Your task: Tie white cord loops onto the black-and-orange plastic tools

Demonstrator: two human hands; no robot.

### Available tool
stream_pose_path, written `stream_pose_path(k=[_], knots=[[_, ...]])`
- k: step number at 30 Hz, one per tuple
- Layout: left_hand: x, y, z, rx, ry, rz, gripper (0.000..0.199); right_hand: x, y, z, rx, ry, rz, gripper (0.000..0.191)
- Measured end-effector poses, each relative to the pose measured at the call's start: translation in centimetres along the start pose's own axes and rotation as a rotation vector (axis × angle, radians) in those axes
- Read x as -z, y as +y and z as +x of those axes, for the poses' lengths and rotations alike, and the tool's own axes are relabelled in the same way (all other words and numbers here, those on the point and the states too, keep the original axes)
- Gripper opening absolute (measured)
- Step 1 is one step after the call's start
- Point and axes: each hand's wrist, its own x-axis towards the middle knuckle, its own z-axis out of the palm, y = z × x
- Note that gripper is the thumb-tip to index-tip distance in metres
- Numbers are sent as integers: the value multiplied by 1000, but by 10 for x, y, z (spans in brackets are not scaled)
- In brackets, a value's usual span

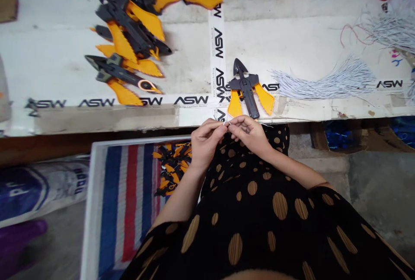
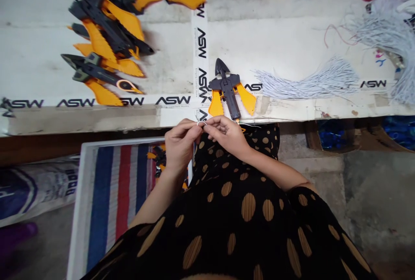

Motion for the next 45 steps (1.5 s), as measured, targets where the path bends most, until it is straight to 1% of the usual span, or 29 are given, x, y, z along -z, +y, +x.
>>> stream_pose_path(k=[2, 4, 7, 9, 10, 11, 13, 15, 16, 17, 18, 19, 21, 23, 25, 27, 30, 31, 32, 33, 35, 37, 38, 39, 40, 41, 42, 43, 45], knots=[[-2, 0, 2, -169, 17, 203, 9, 3, -1, 1, -65, 1, 54, 39], [0, -3, 3, -325, -7, 362, 10, 7, -3, 0, -88, 7, 63, 40], [6, -8, 5, -542, -55, 547, 15, 13, -8, -1, -124, -11, 42, 40], [11, -10, 6, -649, -87, 644, 17, 15, -9, -2, -154, -34, 28, 41], [13, -9, 6, -664, -98, 663, 16, 16, -9, -2, -166, -35, 25, 41], [15, -8, 6, -636, -108, 650, 14, 16, -9, -2, -172, -26, 26, 41], [15, -4, 5, -470, -135, 515, 8, 15, -10, -1, -162, 17, 29, 39], [13, -1, 3, -240, -173, 278, 12, 12, -10, 0, -142, 35, 24, 38], [12, 0, 2, -152, -178, 167, 15, 10, -11, 0, -134, 28, 20, 37], [10, 0, 2, -100, -167, 93, 16, 9, -12, 1, -131, 16, 18, 37], [9, -1, 2, -94, -140, 72, 16, 8, -13, 1, -133, 2, 20, 37], [9, -2, 2, -128, -103, 109, 15, 7, -14, 1, -142, -10, 28, 37], [11, -6, 4, -298, -71, 313, 11, 9, -17, 2, -176, -38, 54, 39], [17, -12, 7, -493, -124, 559, 11, 13, -19, 3, -234, -86, 72, 41], [24, -18, 10, -625, -214, 730, 14, 17, -19, 5, -286, -114, 68, 42], [28, -22, 13, -692, -266, 800, 16, 20, -18, 7, -310, -112, 56, 43], [26, -19, 14, -731, -240, 754, 12, 20, -15, 7, -301, -120, 48, 42], [23, -17, 13, -708, -215, 704, 9, 20, -13, 6, -291, -128, 47, 41], [19, -13, 12, -649, -187, 638, 6, 20, -12, 5, -273, -134, 44, 40], [15, -10, 11, -552, -163, 556, 7, 19, -11, 3, -244, -138, 34, 38], [6, -5, 8, -244, -167, 327, 17, 19, -9, 0, -128, -128, -40, 31], [0, -4, 6, 120, -247, 32, 29, 20, -10, -3, 82, -107, -224, 21], [-2, -5, 6, 272, -301, -103, 35, 22, -10, -4, 198, -106, -338, 17], [-2, -6, 6, 379, -348, -203, 39, 24, -12, -4, 301, -118, -444, 16], [-1, -7, 7, 432, -373, -244, 41, 26, -13, -4, 376, -141, -527, 16], [1, -7, 8, 427, -377, -216, 41, 28, -15, -3, 415, -171, -576, 17], [3, -7, 10, 366, -366, -132, 38, 29, -17, -3, 410, -199, -595, 18], [6, -6, 11, 261, -352, -14, 33, 31, -18, -2, 362, -219, -591, 17], [12, -2, 15, 0, -350, 226, 22, 33, -19, 0, 178, -238, -520, 13]])
